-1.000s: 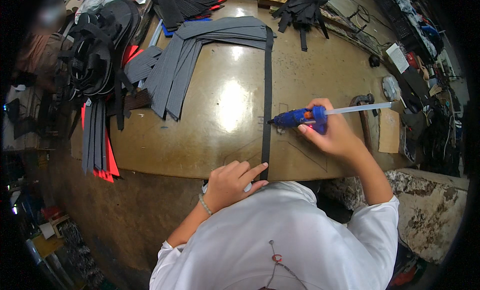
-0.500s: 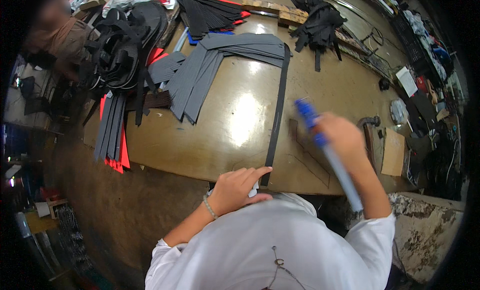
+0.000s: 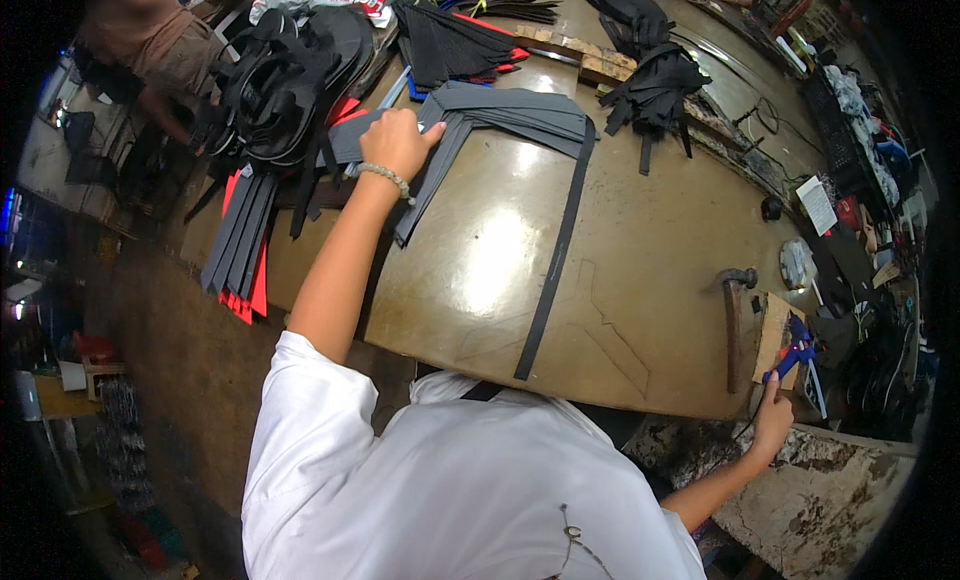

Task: The person assembles black and gray fabric straps on a workbench. They use a hot glue gun to attach small rectangular tags to the straps, then place the finished units aside. The person repeats this process for multiple straps throughout the clip.

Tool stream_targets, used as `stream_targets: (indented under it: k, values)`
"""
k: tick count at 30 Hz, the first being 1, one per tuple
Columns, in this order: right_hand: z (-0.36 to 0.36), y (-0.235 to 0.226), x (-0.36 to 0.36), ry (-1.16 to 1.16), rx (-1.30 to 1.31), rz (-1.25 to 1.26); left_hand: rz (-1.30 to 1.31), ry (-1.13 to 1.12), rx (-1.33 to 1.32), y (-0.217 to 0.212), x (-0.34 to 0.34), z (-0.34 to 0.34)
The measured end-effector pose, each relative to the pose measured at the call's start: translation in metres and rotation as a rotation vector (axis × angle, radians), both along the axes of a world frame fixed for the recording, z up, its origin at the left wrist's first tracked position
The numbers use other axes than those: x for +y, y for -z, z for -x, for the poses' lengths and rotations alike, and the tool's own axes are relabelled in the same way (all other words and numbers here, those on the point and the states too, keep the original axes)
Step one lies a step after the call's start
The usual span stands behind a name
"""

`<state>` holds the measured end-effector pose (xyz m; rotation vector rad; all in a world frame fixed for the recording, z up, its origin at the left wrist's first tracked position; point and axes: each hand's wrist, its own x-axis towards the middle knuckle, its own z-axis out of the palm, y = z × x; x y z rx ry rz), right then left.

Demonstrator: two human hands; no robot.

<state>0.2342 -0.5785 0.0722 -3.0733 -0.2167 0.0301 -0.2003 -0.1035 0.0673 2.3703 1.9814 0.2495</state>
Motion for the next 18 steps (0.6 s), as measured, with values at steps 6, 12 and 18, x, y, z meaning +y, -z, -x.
stream_targets:
  k: [6,12,18]
  values:
    - [0.103,-0.075,0.082,-0.414,0.115,-0.444,-0.224,0.087,-0.083,-0.041,-0.007,-0.004]
    - [0.176,-0.114,0.202,-1.2,-0.499,-1.082,-0.901,0.679,-0.269,-0.119,-0.086,-0.029]
    - [0.226,-0.088,0.224,-1.149,0.504,-1.3,-0.648,0.812,-0.408,-0.108,-0.155,-0.026]
